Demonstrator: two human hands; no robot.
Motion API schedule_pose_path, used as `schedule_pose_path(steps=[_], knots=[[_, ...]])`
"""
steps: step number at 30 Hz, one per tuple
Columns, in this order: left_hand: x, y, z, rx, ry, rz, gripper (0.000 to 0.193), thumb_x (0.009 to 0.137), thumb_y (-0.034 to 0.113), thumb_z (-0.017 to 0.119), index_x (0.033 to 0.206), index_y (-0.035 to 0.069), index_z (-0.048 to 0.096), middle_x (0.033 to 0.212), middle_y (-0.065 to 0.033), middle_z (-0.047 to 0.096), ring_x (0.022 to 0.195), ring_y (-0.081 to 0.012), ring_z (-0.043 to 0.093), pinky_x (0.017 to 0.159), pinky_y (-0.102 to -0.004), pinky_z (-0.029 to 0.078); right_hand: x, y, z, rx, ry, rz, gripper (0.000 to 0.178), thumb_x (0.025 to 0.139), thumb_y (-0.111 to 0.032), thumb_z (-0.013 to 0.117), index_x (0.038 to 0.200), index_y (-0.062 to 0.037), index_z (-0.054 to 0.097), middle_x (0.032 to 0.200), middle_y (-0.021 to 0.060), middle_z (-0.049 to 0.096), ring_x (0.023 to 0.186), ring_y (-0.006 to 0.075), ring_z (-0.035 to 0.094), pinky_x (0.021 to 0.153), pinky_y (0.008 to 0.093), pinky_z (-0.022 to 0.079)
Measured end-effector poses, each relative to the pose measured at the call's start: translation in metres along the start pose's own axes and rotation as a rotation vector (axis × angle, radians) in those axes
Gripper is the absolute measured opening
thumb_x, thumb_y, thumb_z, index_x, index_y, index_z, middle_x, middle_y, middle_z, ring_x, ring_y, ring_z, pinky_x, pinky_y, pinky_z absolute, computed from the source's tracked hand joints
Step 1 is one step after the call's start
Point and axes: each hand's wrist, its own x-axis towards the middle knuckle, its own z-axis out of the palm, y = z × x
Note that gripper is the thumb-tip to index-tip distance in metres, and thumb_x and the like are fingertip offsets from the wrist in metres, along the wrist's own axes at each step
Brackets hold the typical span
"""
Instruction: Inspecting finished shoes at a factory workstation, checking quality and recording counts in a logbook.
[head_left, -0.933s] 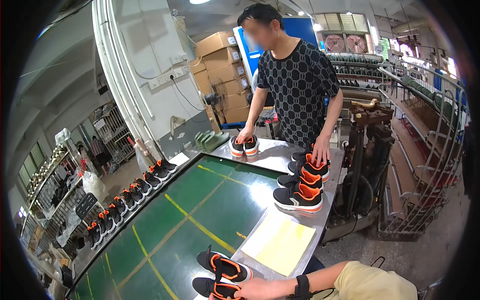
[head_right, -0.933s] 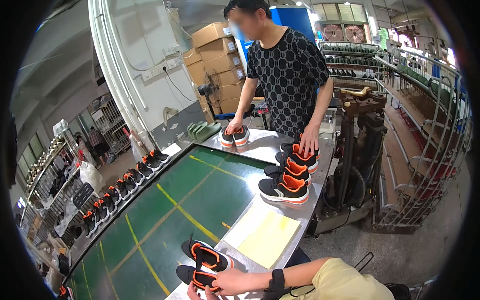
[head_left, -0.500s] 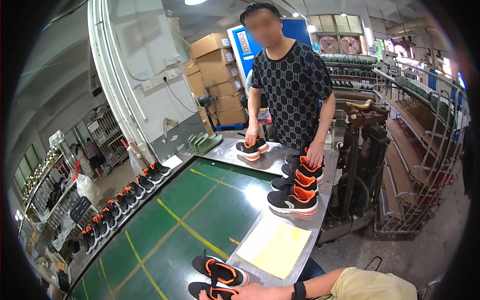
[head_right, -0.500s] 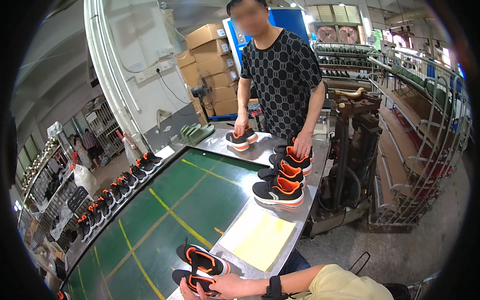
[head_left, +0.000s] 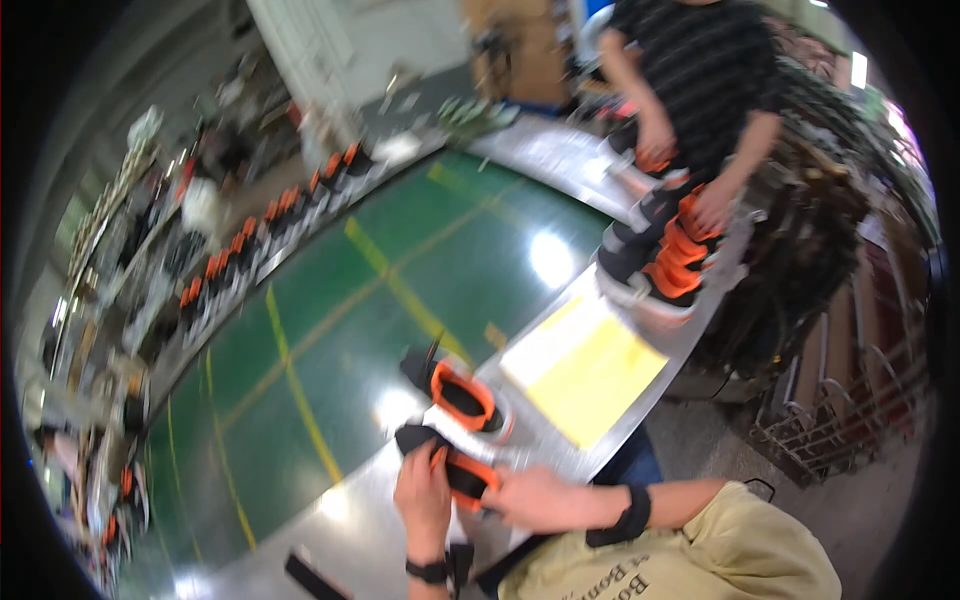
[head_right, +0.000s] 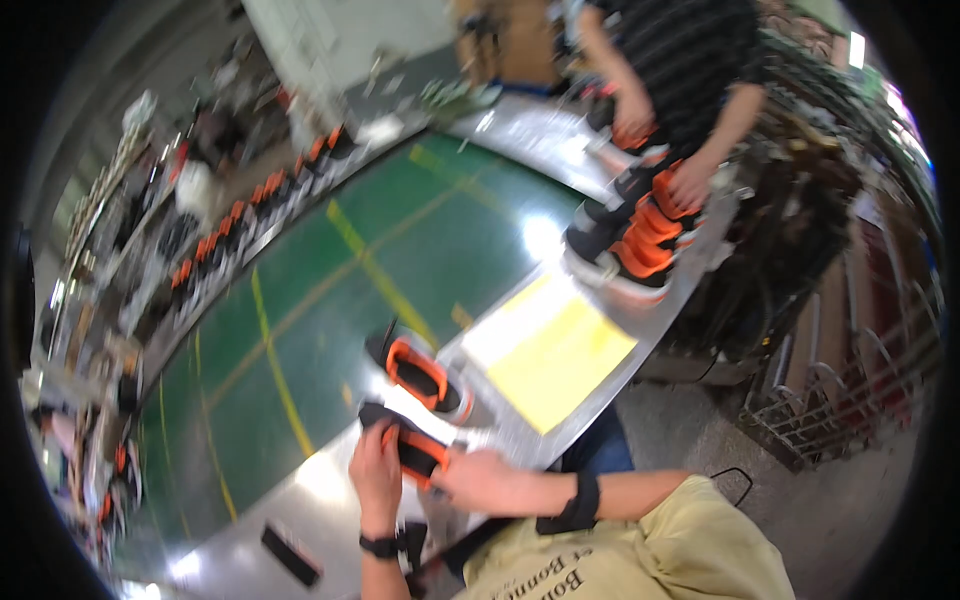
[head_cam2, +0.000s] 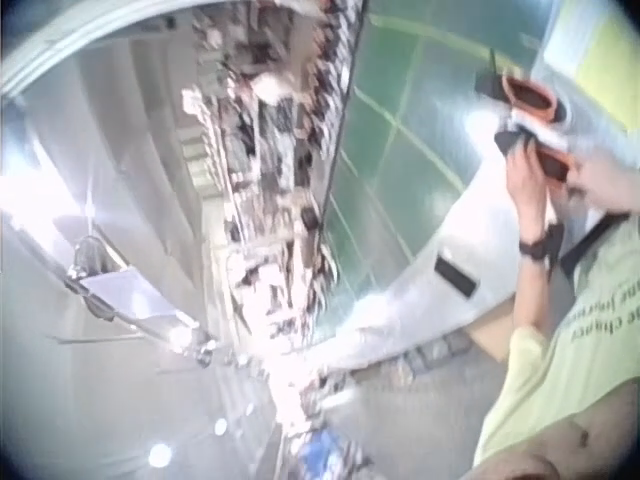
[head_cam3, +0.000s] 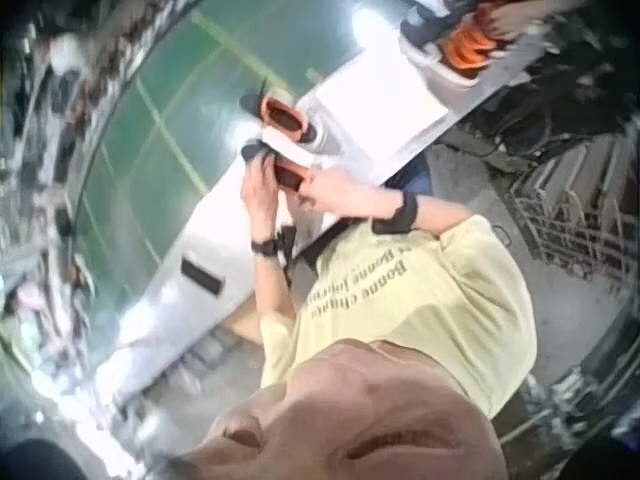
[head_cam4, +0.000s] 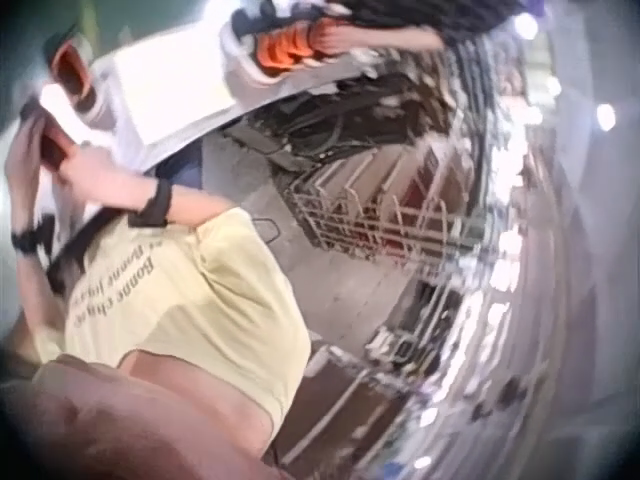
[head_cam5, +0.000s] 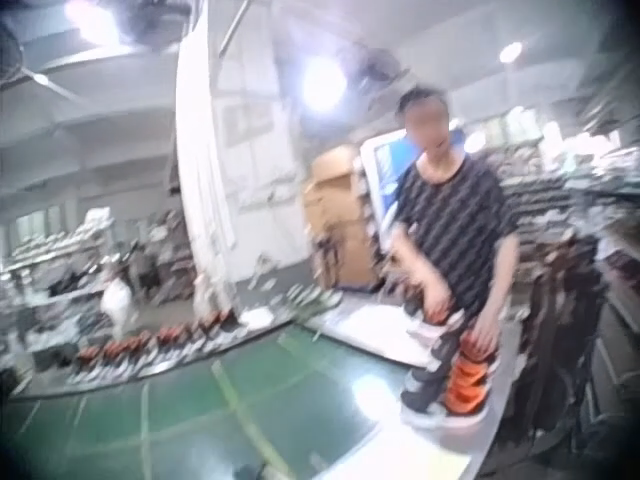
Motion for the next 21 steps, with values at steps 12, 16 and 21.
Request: schedule_pose_path(steps=[12, 16, 21], knots=[[0.024, -0.066, -0.013, -0.645, -0.293, -0.515, 0.022, 0.087, 0.020, 0.063, 0.095, 0.000, 0.068, 0.077, -0.0002, 0.066, 0.069, -0.0052, 0.058, 0.063, -0.0202, 0.046, -0.002, -0.006, 0.017, 0.023, 0.023, -0.033, 0.029, 0.072, -0.024, 0.070, 0.095, -0.0111, 0.057, 0.098, 0.0137, 0.049, 0.063, 0.0307, 0.061, 0.053, 0.0415, 0.050], [0.025, -0.071, -0.012, -0.832, -0.358, -0.625, 0.023, 0.087, 0.021, 0.064, 0.096, 0.000, 0.068, 0.082, 0.0000, 0.065, 0.070, -0.0064, 0.058, 0.063, -0.0199, 0.046, -0.007, -0.005, 0.017, 0.059, 0.058, -0.034, 0.028, 0.071, -0.021, 0.069, 0.092, -0.0086, 0.057, 0.094, 0.0149, 0.049, 0.061, 0.0307, 0.061, 0.051, 0.0409, 0.050], [0.029, -0.080, -0.011, -0.892, -0.365, -0.641, 0.024, 0.087, 0.022, 0.064, 0.097, 0.001, 0.067, 0.085, 0.0000, 0.065, 0.075, -0.0070, 0.059, 0.068, -0.0209, 0.047, -0.001, -0.006, 0.011, 0.057, 0.086, -0.055, 0.027, 0.070, -0.020, 0.069, 0.089, -0.0066, 0.056, 0.088, 0.0153, 0.047, 0.059, 0.0312, 0.060, 0.050, 0.0407, 0.049]])
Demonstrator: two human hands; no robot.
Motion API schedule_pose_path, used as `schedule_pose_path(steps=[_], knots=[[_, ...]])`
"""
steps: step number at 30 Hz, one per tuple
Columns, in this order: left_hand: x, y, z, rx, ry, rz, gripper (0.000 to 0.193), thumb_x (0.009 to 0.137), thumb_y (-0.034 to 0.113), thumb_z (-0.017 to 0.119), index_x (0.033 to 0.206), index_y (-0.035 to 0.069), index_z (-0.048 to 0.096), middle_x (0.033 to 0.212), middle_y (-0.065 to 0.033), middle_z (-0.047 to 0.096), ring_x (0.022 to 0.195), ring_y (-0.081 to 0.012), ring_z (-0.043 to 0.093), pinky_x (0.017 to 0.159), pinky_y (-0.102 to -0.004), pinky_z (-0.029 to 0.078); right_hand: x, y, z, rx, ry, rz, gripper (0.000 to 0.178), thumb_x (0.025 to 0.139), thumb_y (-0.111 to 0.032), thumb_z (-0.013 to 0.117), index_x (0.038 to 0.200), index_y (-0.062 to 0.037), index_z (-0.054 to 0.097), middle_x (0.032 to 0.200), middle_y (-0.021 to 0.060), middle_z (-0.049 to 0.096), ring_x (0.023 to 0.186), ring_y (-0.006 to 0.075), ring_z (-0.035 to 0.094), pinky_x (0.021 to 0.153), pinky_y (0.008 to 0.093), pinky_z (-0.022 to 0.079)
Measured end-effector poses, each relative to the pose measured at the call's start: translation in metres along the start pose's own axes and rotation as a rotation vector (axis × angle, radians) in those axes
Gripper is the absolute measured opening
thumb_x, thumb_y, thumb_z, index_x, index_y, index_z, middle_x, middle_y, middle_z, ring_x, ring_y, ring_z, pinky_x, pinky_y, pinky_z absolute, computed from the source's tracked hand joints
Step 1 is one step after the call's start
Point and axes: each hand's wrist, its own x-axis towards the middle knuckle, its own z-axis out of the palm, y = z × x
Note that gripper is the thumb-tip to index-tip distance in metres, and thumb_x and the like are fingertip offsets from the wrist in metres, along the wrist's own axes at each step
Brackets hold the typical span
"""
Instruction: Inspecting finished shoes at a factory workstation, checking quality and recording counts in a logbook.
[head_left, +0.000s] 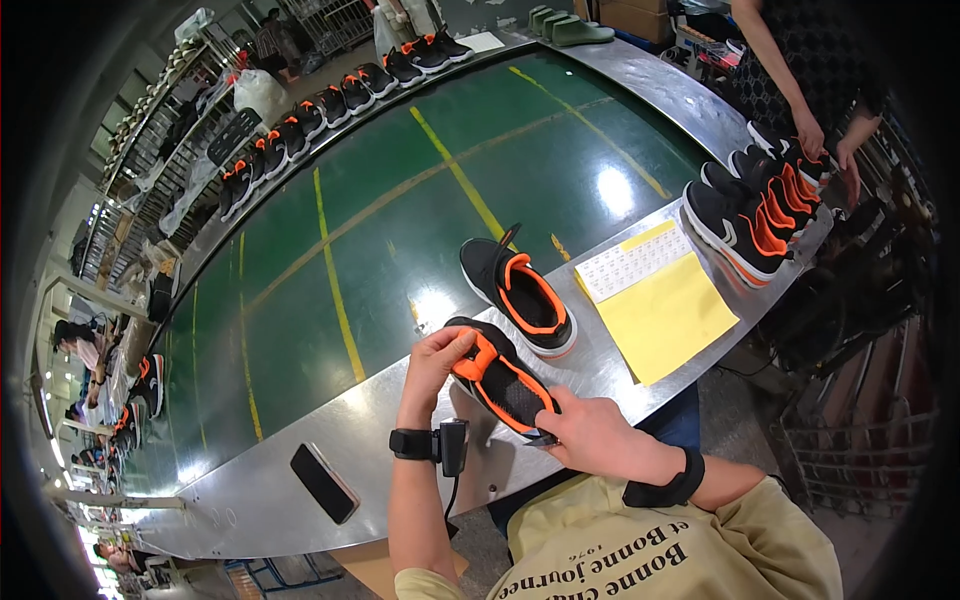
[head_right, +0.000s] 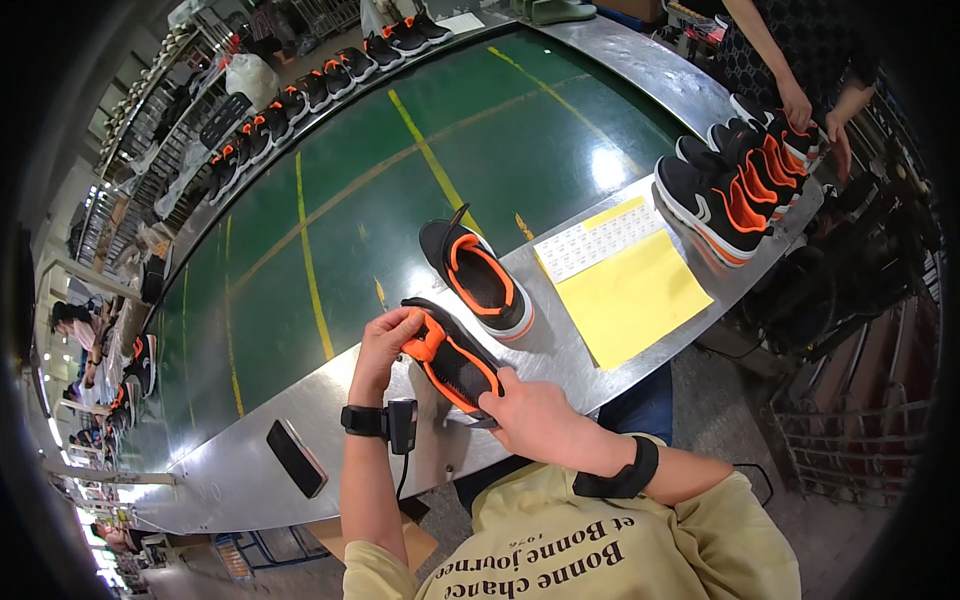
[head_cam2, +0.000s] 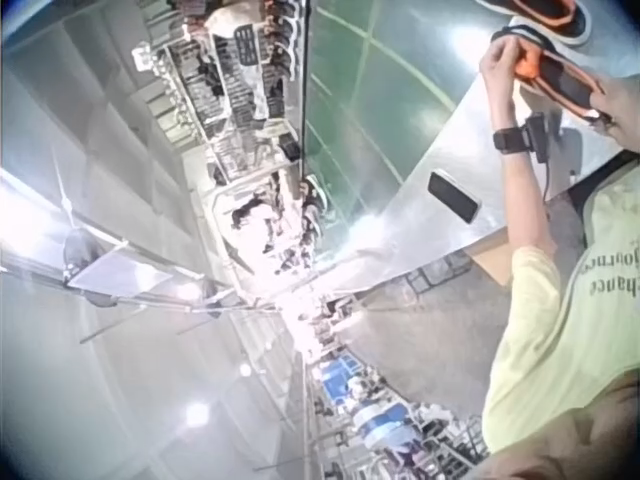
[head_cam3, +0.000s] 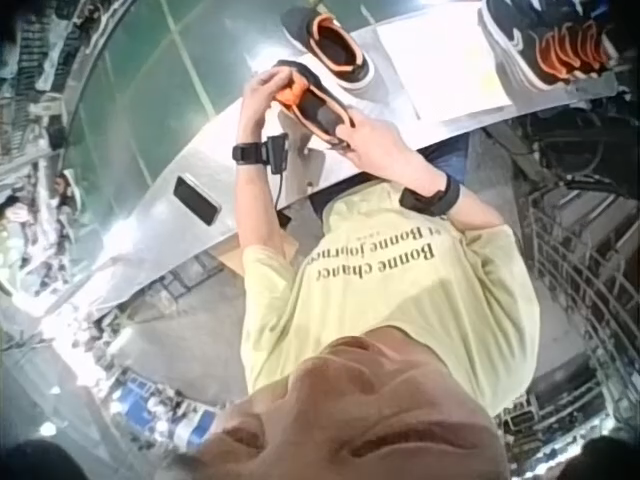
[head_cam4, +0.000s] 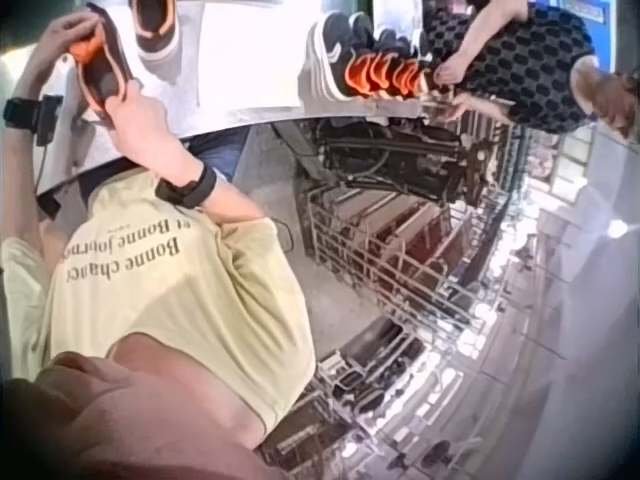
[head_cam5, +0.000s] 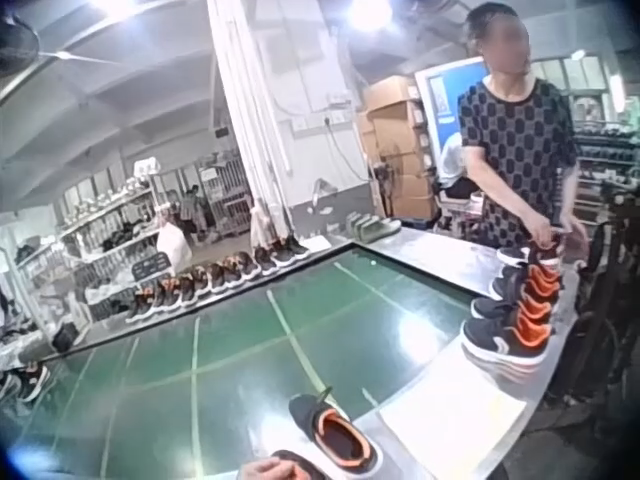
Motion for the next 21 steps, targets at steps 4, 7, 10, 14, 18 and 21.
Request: schedule_pose_path(steps=[4, 7, 10, 14, 18, 21], knots=[[-0.004, 0.000, 0.008, -0.053, 0.034, 0.026, 0.024, 0.087, 0.022, 0.064, 0.098, 0.001, 0.067, 0.085, -0.0006, 0.065, 0.075, -0.0073, 0.059, 0.068, -0.0213, 0.047, 0.001, 0.003, -0.011, -0.025, -0.011, 0.016, 0.029, 0.072, -0.023, 0.070, 0.092, -0.0061, 0.058, 0.089, 0.0145, 0.053, 0.060, 0.0298, 0.061, 0.052, 0.0386, 0.050], [-0.020, 0.003, 0.013, -0.084, 0.058, 0.013, 0.025, 0.087, 0.021, 0.064, 0.101, 0.000, 0.066, 0.085, -0.0023, 0.066, 0.074, -0.0079, 0.059, 0.068, -0.0209, 0.047, 0.010, 0.014, -0.045, 0.421, 0.079, 0.050, 0.034, 0.076, -0.028, 0.070, 0.100, -0.0064, 0.061, 0.100, 0.0066, 0.064, 0.074, 0.0244, 0.064, 0.064, 0.0320, 0.051], [-0.040, -0.004, 0.022, 0.093, 0.181, 0.141, 0.024, 0.085, 0.020, 0.066, 0.102, 0.002, 0.065, 0.087, -0.0013, 0.066, 0.077, -0.0073, 0.058, 0.070, -0.0214, 0.046, 0.034, 0.033, -0.059, 0.283, 0.437, 0.020, 0.034, 0.074, -0.020, 0.071, 0.104, -0.0070, 0.061, 0.105, 0.0080, 0.063, 0.083, 0.0260, 0.064, 0.070, 0.0322, 0.051], [-0.052, -0.011, 0.046, 0.381, 0.321, 0.403, 0.021, 0.084, 0.010, 0.063, 0.104, 0.004, 0.062, 0.092, -0.0080, 0.067, 0.083, -0.0162, 0.063, 0.073, -0.0262, 0.047, 0.061, 0.058, -0.045, 0.092, 0.281, 0.050, 0.029, 0.073, -0.021, 0.071, 0.093, -0.0045, 0.059, 0.093, 0.0103, 0.060, 0.080, 0.0303, 0.061, 0.067, 0.0371, 0.049], [-0.058, -0.011, 0.017, 0.308, 0.382, 0.354, 0.020, 0.086, 0.003, 0.057, 0.105, 0.005, 0.061, 0.093, -0.0090, 0.066, 0.085, -0.0158, 0.062, 0.076, -0.0271, 0.048, 0.039, 0.048, -0.036, 0.031, 0.134, -0.014, 0.029, 0.073, -0.030, 0.070, 0.082, -0.0062, 0.056, 0.080, 0.0106, 0.055, 0.075, 0.0312, 0.058, 0.061, 0.0404, 0.047], [-0.062, 0.006, -0.005, 0.265, 0.270, 0.256, 0.022, 0.084, -0.001, 0.057, 0.105, 0.001, 0.060, 0.095, -0.0086, 0.064, 0.087, -0.0147, 0.061, 0.078, -0.0260, 0.047, 0.001, 0.033, -0.032, 0.043, -0.049, -0.001, 0.028, 0.073, -0.032, 0.072, 0.084, -0.0089, 0.061, 0.078, 0.0074, 0.057, 0.068, 0.0268, 0.060, 0.057, 0.0363, 0.047]])
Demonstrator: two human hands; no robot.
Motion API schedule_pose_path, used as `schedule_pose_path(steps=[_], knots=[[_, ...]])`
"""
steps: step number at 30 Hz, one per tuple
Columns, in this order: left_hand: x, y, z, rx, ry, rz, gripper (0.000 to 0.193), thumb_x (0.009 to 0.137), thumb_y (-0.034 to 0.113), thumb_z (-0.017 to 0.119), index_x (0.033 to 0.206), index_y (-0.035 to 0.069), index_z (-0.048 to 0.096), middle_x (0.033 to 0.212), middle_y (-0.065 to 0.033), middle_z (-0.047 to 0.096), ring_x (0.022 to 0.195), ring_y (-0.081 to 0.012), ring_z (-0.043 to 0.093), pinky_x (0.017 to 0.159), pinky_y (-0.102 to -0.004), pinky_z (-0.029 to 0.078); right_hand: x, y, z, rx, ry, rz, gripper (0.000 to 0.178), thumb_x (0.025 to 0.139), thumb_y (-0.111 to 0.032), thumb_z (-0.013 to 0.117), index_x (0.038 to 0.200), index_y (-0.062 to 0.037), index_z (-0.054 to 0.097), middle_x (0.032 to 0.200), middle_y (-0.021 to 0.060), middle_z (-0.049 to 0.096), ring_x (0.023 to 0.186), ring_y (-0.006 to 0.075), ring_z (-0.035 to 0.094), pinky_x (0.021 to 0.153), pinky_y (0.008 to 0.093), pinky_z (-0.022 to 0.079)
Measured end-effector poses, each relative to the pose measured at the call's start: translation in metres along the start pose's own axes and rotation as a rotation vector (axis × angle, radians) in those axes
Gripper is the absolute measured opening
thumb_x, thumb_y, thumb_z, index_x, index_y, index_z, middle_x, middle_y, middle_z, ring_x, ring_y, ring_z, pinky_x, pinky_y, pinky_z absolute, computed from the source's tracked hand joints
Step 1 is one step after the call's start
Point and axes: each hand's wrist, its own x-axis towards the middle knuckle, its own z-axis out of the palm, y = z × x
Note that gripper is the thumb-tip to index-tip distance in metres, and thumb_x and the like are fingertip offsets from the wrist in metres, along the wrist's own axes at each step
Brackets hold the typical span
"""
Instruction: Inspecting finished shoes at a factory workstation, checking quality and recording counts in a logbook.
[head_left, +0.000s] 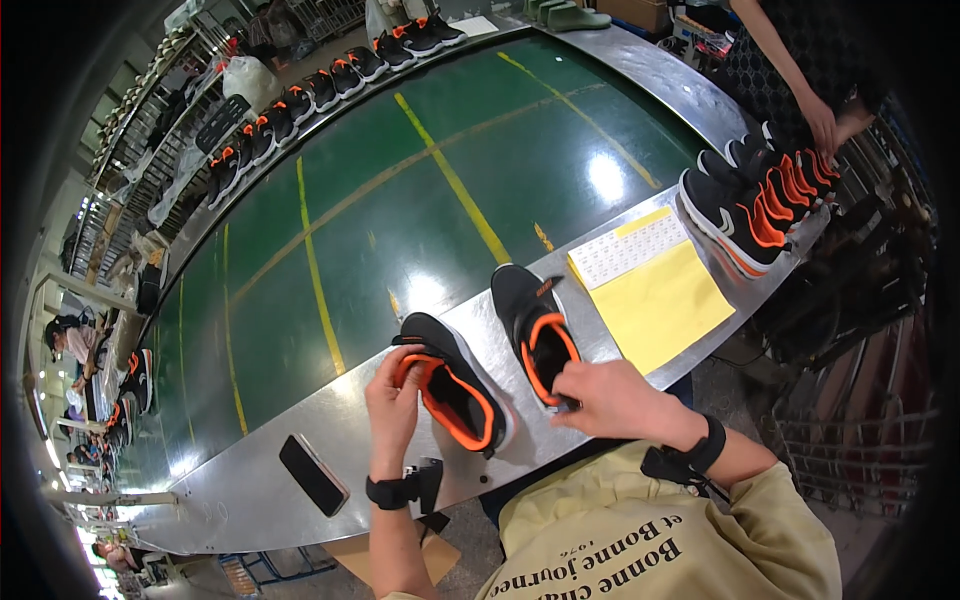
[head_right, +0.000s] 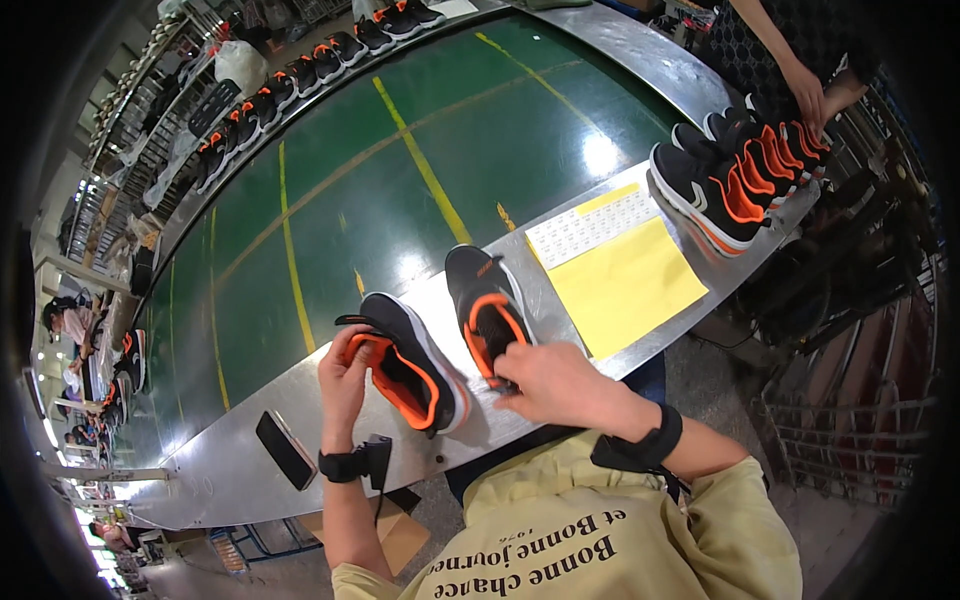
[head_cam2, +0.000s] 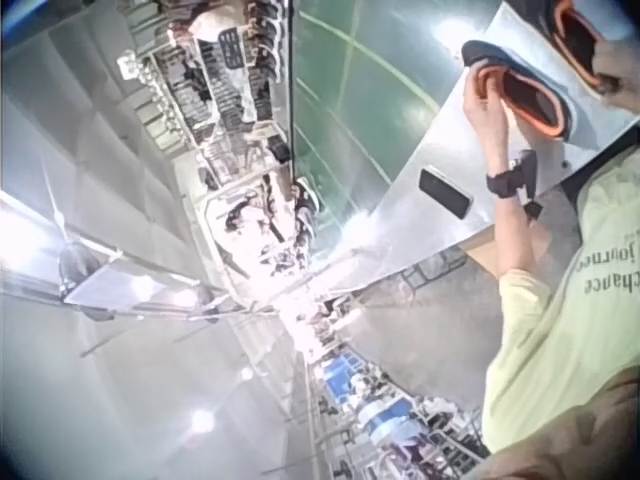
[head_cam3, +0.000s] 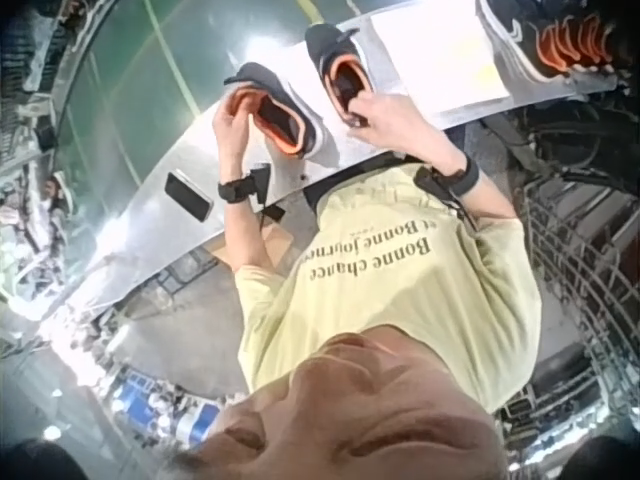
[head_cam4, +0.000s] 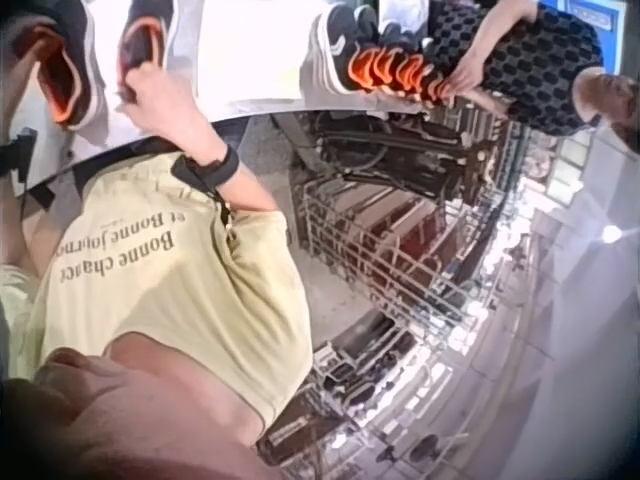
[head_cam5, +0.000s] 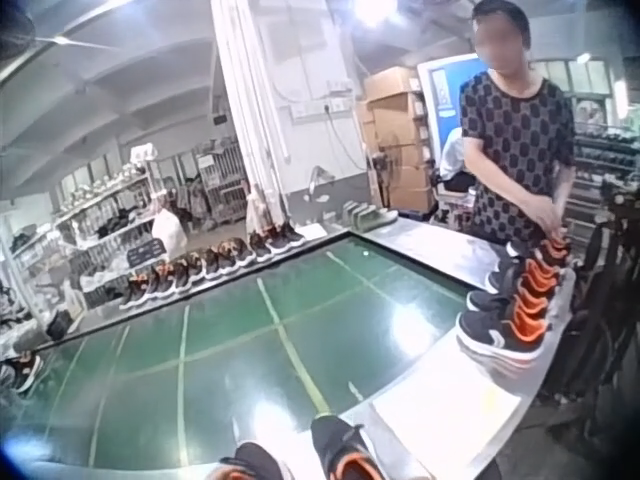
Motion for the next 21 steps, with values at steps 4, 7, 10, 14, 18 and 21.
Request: schedule_pose_path(steps=[4, 7, 10, 14, 18, 21], knots=[[-0.011, 0.050, 0.015, 0.212, 0.071, 0.277, 0.038, 0.078, -0.003, 0.058, 0.115, 0.000, 0.053, 0.111, -0.0095, 0.058, 0.098, -0.0164, 0.057, 0.085, -0.0274, 0.045, -0.018, -0.002, 0.011, 0.448, 0.311, -0.013, 0.022, 0.073, -0.016, 0.075, 0.089, -0.0073, 0.063, 0.079, 0.0036, 0.059, 0.060, 0.0152, 0.056, 0.055, 0.0258, 0.045], [-0.019, 0.070, 0.055, 0.309, -0.048, 0.424, 0.061, 0.076, -0.001, 0.065, 0.131, 0.001, 0.039, 0.124, -0.0118, 0.052, 0.110, -0.0218, 0.054, 0.092, -0.0306, 0.043, -0.016, 0.002, 0.008, 0.547, 0.508, 0.243, 0.035, 0.072, -0.014, 0.075, 0.102, -0.0046, 0.059, 0.090, 0.0077, 0.059, 0.073, 0.0177, 0.059, 0.063, 0.0273, 0.047], [-0.008, 0.063, 0.091, 0.445, -0.198, 0.483, 0.073, 0.075, 0.002, 0.069, 0.138, 0.003, 0.030, 0.125, -0.0192, 0.050, 0.111, -0.0311, 0.054, 0.090, -0.0334, 0.045, 0.000, 0.013, 0.026, 0.566, 0.553, 0.276, 0.049, 0.072, -0.017, 0.074, 0.115, -0.0041, 0.053, 0.102, 0.0111, 0.058, 0.085, 0.0210, 0.060, 0.071, 0.0292, 0.048], [0.009, 0.059, 0.088, 0.386, -0.330, 0.174, 0.065, 0.081, 0.004, 0.061, 0.138, 0.006, 0.028, 0.104, -0.0199, 0.062, 0.085, -0.0342, 0.063, 0.073, -0.0390, 0.051, 0.002, 0.021, 0.037, 0.539, 0.378, 0.331, 0.058, 0.073, -0.018, 0.071, 0.124, -0.0042, 0.048, 0.112, 0.0098, 0.055, 0.087, 0.0170, 0.058, 0.073, 0.0270, 0.047], [0.037, 0.048, 0.063, 0.193, -0.336, -0.037, 0.055, 0.083, 0.002, 0.057, 0.134, 0.008, 0.037, 0.089, -0.0109, 0.068, 0.077, -0.0154, 0.064, 0.066, -0.0277, 0.049, -0.002, 0.018, 0.038, 0.622, 0.378, 0.279, 0.053, 0.076, -0.017, 0.068, 0.123, -0.0047, 0.048, 0.110, 0.0103, 0.057, 0.087, 0.0173, 0.059, 0.074, 0.0272, 0.048], [0.042, 0.052, 0.065, 0.112, -0.316, -0.196, 0.049, 0.084, 0.002, 0.057, 0.131, 0.007, 0.043, 0.085, -0.0069, 0.068, 0.077, -0.0106, 0.061, 0.068, -0.0241, 0.047, -0.001, 0.019, 0.040, 0.649, 0.411, 0.274, 0.051, 0.075, -0.016, 0.067, 0.122, -0.0046, 0.050, 0.109, 0.0116, 0.057, 0.089, 0.0214, 0.060, 0.076, 0.0296, 0.048]])
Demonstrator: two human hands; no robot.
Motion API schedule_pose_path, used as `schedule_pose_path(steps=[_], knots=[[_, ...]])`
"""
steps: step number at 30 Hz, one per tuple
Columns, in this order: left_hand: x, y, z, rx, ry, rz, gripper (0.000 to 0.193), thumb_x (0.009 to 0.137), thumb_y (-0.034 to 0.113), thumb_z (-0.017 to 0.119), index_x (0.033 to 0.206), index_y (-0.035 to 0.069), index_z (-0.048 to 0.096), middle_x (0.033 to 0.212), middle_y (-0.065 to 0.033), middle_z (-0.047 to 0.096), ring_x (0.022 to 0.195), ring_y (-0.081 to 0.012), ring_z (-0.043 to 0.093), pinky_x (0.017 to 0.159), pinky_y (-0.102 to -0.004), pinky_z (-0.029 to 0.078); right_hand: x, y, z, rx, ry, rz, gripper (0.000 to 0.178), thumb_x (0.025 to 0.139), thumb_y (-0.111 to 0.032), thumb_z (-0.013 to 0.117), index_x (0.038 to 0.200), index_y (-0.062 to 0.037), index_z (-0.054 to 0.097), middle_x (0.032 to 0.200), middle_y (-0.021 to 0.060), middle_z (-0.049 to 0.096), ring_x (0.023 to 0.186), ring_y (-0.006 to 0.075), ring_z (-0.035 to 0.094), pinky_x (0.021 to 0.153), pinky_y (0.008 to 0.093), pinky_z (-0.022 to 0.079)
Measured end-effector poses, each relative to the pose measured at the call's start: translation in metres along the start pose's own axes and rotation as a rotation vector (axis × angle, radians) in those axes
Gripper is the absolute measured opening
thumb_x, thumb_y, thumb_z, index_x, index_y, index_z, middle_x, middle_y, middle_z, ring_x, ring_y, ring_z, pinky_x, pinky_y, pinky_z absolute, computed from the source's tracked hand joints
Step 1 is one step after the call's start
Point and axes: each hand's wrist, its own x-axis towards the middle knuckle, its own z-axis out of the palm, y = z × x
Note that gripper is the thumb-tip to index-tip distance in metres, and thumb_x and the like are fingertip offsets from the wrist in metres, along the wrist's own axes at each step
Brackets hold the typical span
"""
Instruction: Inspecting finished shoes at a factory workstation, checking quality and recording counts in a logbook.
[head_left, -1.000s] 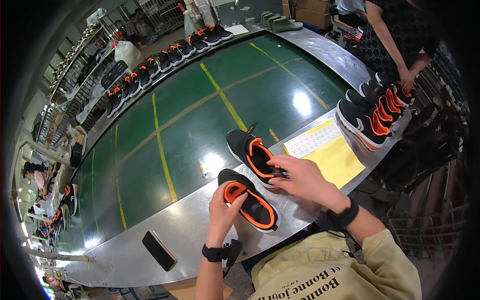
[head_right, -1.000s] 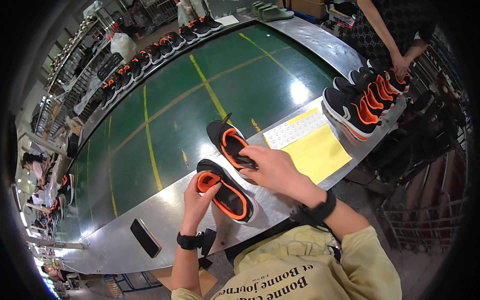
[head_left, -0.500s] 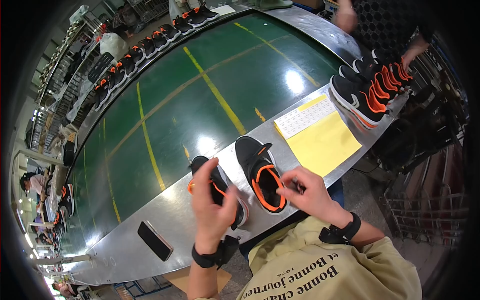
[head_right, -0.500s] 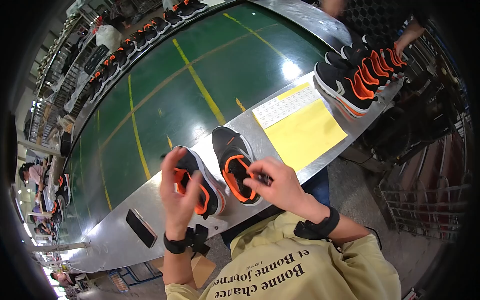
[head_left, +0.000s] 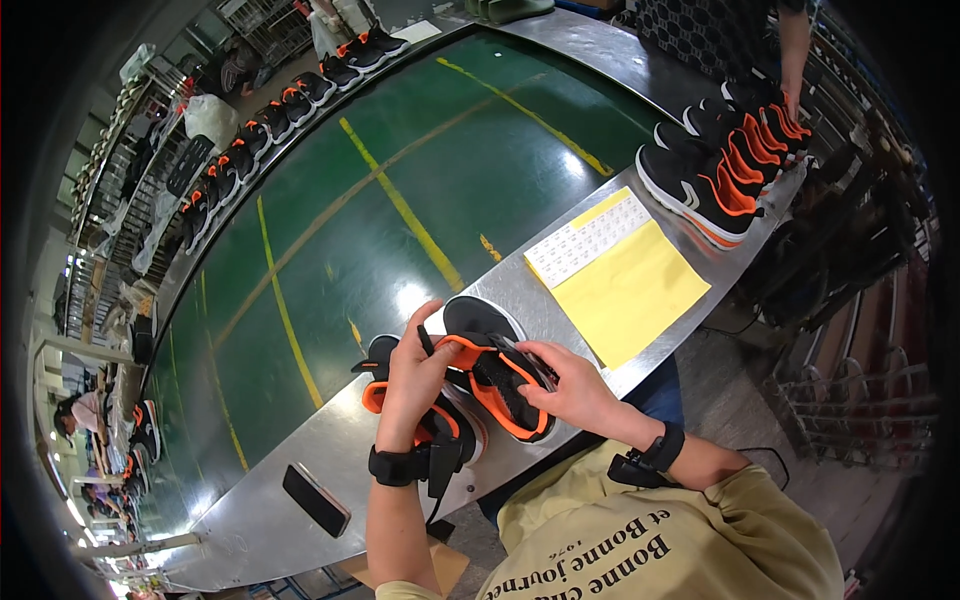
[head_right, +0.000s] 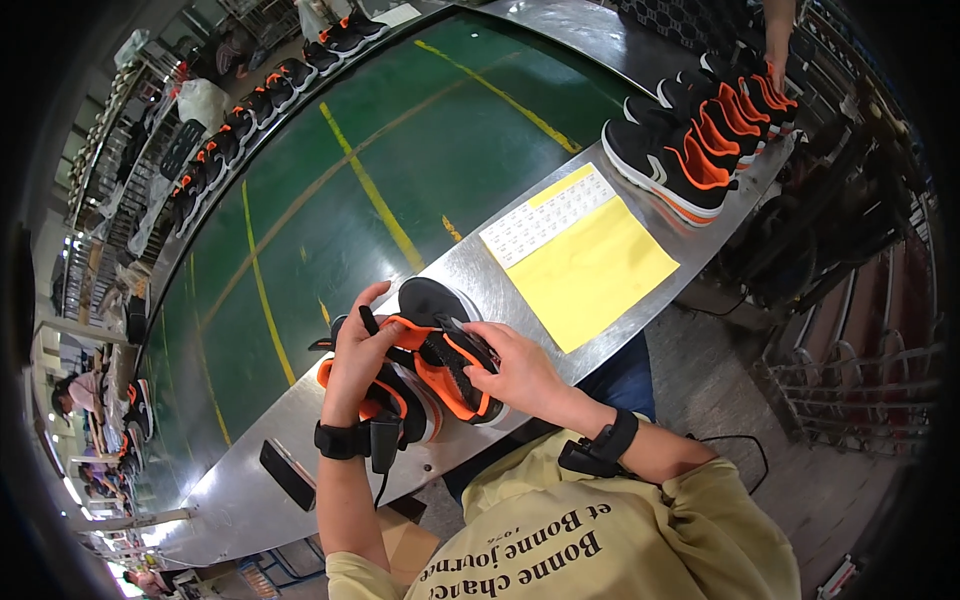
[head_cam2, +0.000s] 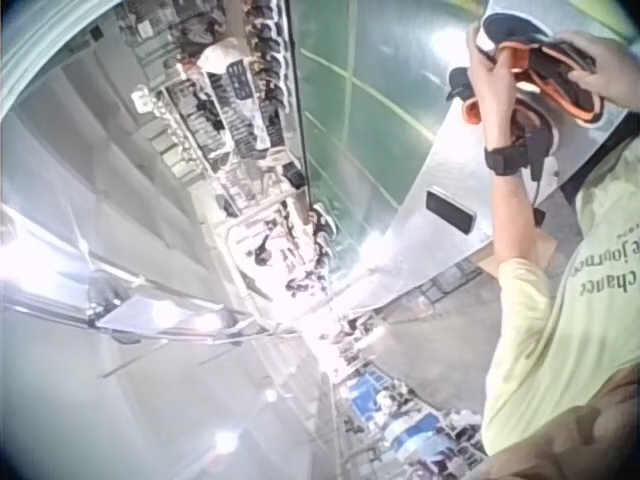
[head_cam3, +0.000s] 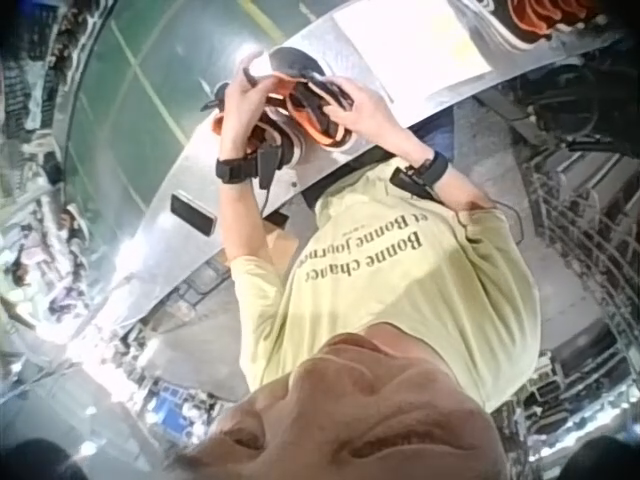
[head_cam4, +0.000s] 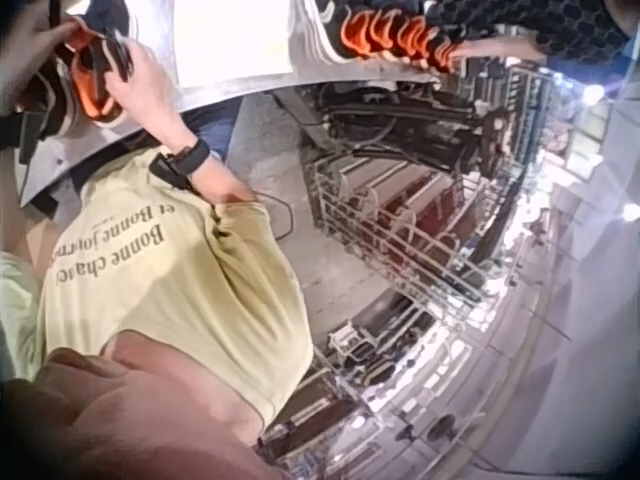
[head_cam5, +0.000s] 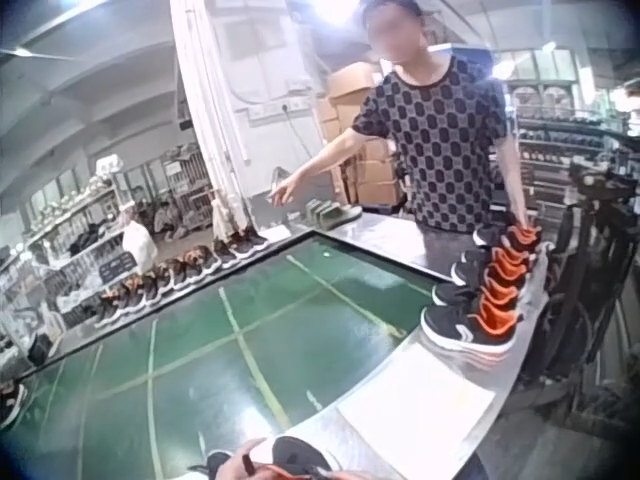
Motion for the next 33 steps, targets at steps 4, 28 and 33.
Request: schedule_pose_path(steps=[4, 28, 33], knots=[[0.002, 0.000, 0.001, -0.060, 0.030, -0.100, 0.045, 0.084, 0.001, 0.057, 0.127, 0.006, 0.047, 0.085, -0.0047, 0.067, 0.077, -0.0086, 0.060, 0.070, -0.0223, 0.046, 0.001, 0.000, 0.001, 0.036, 0.018, 0.006, 0.050, 0.076, -0.018, 0.068, 0.120, -0.0039, 0.051, 0.110, 0.0136, 0.057, 0.088, 0.0252, 0.061, 0.075, 0.0313, 0.049], [-0.046, -0.023, -0.011, -0.666, 0.275, 0.276, 0.025, 0.088, 0.005, 0.059, 0.110, -0.002, 0.049, 0.107, -0.0131, 0.061, 0.098, -0.0191, 0.060, 0.087, -0.0306, 0.048, -0.011, -0.022, -0.033, 0.716, -0.108, 0.305, 0.046, 0.087, -0.023, 0.064, 0.125, -0.0004, 0.050, 0.097, -0.0010, 0.059, 0.066, 0.0001, 0.047, 0.053, 0.0159, 0.039], [-0.039, -0.028, -0.005, -0.597, 0.193, 0.322, 0.027, 0.088, 0.003, 0.058, 0.113, -0.001, 0.049, 0.106, -0.0133, 0.061, 0.099, -0.0171, 0.058, 0.088, -0.0285, 0.046, -0.009, 0.000, -0.024, 0.617, -0.118, 0.390, 0.040, 0.089, -0.022, 0.061, 0.123, -0.0020, 0.052, 0.086, -0.0032, 0.059, 0.056, -0.0004, 0.044, 0.043, 0.0158, 0.034]])
